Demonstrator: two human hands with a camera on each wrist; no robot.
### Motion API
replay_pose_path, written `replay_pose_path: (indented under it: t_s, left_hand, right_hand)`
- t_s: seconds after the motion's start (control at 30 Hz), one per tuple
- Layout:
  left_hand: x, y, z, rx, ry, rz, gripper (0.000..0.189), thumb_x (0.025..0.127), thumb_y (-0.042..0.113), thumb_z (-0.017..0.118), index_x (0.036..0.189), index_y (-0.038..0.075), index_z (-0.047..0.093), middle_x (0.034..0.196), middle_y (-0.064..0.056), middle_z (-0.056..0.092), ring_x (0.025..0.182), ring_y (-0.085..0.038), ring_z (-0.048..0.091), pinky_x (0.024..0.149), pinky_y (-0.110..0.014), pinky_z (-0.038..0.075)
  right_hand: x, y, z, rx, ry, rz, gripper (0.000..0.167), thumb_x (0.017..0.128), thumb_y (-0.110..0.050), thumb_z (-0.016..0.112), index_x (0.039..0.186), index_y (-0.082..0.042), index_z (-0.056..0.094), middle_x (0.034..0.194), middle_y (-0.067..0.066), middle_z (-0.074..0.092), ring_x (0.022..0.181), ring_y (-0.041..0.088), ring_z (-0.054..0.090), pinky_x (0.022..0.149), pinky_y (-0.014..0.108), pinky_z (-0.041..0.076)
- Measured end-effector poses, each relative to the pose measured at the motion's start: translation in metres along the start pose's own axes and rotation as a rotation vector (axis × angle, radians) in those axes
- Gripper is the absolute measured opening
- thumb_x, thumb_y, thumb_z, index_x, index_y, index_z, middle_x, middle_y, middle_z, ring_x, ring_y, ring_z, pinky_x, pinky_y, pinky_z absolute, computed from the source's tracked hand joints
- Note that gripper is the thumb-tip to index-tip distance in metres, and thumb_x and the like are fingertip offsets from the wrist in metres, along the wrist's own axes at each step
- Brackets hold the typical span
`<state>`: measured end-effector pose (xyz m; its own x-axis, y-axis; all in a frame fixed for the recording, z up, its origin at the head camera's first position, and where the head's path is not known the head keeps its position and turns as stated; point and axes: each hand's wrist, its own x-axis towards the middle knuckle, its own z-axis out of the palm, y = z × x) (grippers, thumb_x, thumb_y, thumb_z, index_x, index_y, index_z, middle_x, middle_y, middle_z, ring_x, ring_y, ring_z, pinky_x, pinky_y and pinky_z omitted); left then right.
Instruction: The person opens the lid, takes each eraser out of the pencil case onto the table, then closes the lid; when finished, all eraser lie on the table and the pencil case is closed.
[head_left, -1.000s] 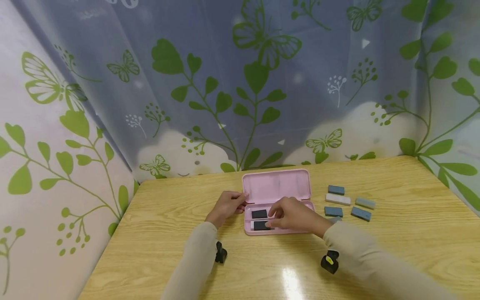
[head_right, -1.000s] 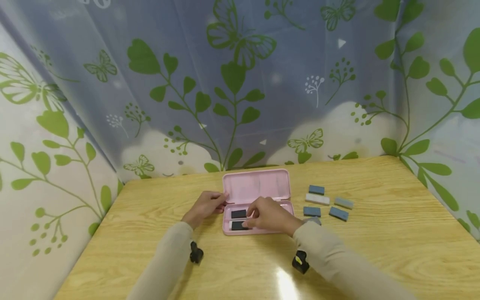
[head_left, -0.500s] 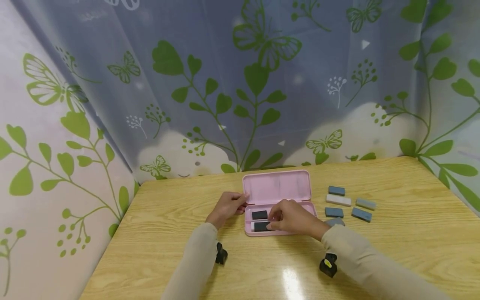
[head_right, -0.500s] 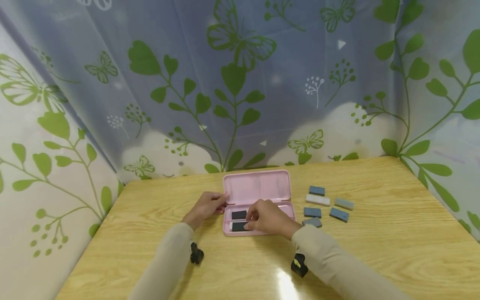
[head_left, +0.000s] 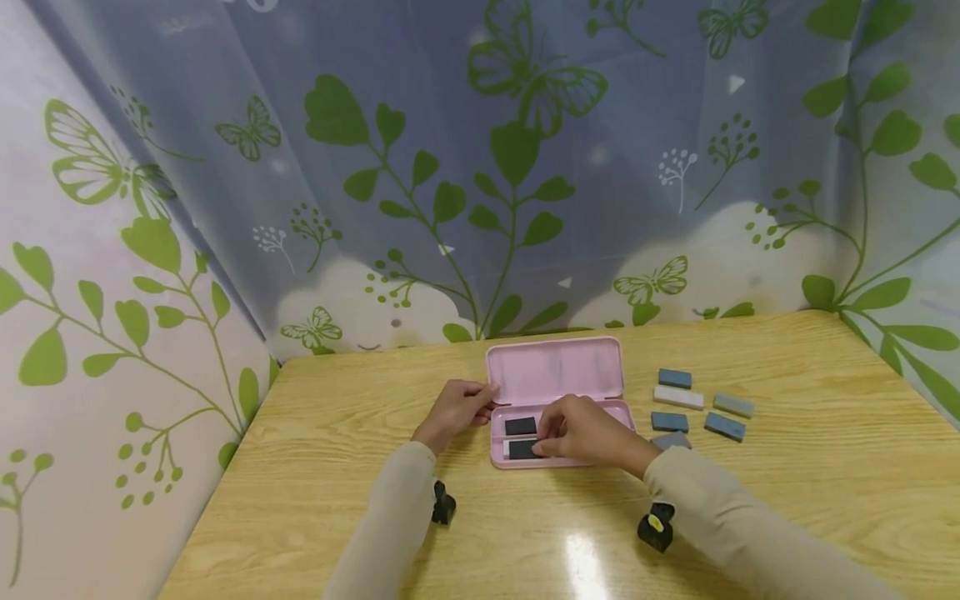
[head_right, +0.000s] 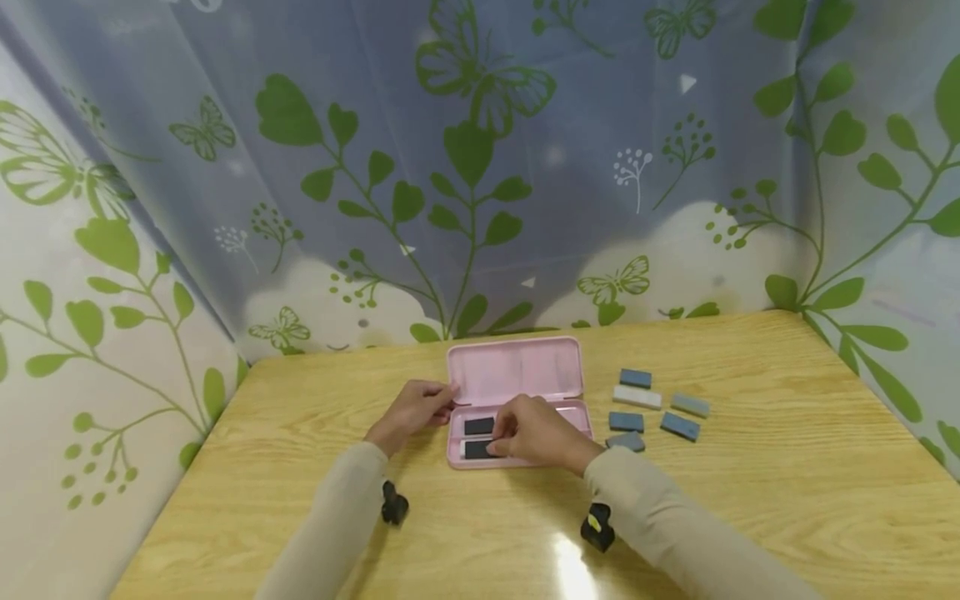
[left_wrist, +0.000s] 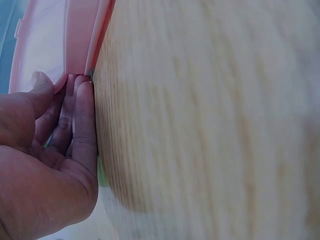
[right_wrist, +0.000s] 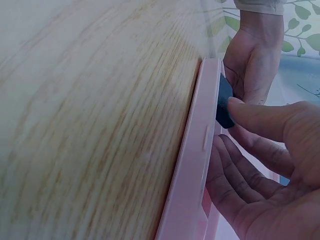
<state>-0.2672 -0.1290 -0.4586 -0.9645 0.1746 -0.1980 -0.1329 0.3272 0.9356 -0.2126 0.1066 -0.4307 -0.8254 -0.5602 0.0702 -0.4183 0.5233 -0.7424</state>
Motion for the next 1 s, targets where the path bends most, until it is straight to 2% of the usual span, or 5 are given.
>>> replay_pose_path:
  t_s: [0.3, 0.57, 0.87, 1.0]
  left_hand:
    - [-0.003, 0.003, 0.0, 0.001, 0.006, 0.002, 0.033, 0.103, 0.027, 0.062, 0.109, -0.003, 0.075, 0.087, -0.007, 0.067, 0.073, -0.011, 0.059, 0.068, -0.022, 0.056]
    - [0.001, 0.001, 0.0, 0.002, 0.017, -0.001, 0.032, 0.103, 0.026, 0.061, 0.111, -0.003, 0.074, 0.086, -0.007, 0.068, 0.072, -0.01, 0.06, 0.066, -0.023, 0.056]
    - [0.004, -0.001, 0.0, -0.017, 0.012, -0.003, 0.031, 0.103, 0.024, 0.062, 0.11, -0.003, 0.074, 0.084, -0.006, 0.068, 0.071, -0.01, 0.06, 0.064, -0.02, 0.055]
    - [0.003, -0.003, 0.0, -0.016, 0.016, -0.009, 0.031, 0.103, 0.025, 0.062, 0.111, -0.003, 0.074, 0.086, -0.007, 0.069, 0.071, -0.01, 0.061, 0.065, -0.021, 0.056]
  right_hand:
    - [0.0, -0.003, 0.002, 0.057, 0.023, -0.001, 0.015, 0.086, -0.008, 0.081, 0.077, -0.008, 0.07, 0.072, -0.004, 0.068, 0.067, 0.008, 0.061, 0.064, 0.026, 0.052]
    - [-0.001, -0.004, -0.001, 0.091, 0.042, -0.033, 0.006, 0.087, -0.003, 0.078, 0.083, -0.006, 0.075, 0.079, 0.0, 0.072, 0.071, 0.009, 0.064, 0.065, 0.026, 0.054]
    - [-0.02, 0.001, -0.035, 0.104, 0.044, -0.021, 0.004, 0.09, -0.006, 0.077, 0.086, -0.007, 0.076, 0.082, 0.001, 0.072, 0.072, 0.014, 0.065, 0.066, 0.029, 0.054]
    - [-0.034, 0.008, -0.056, 0.118, 0.036, 0.014, 0.004, 0.092, -0.007, 0.075, 0.088, -0.006, 0.076, 0.083, 0.003, 0.072, 0.076, 0.021, 0.068, 0.068, 0.033, 0.056]
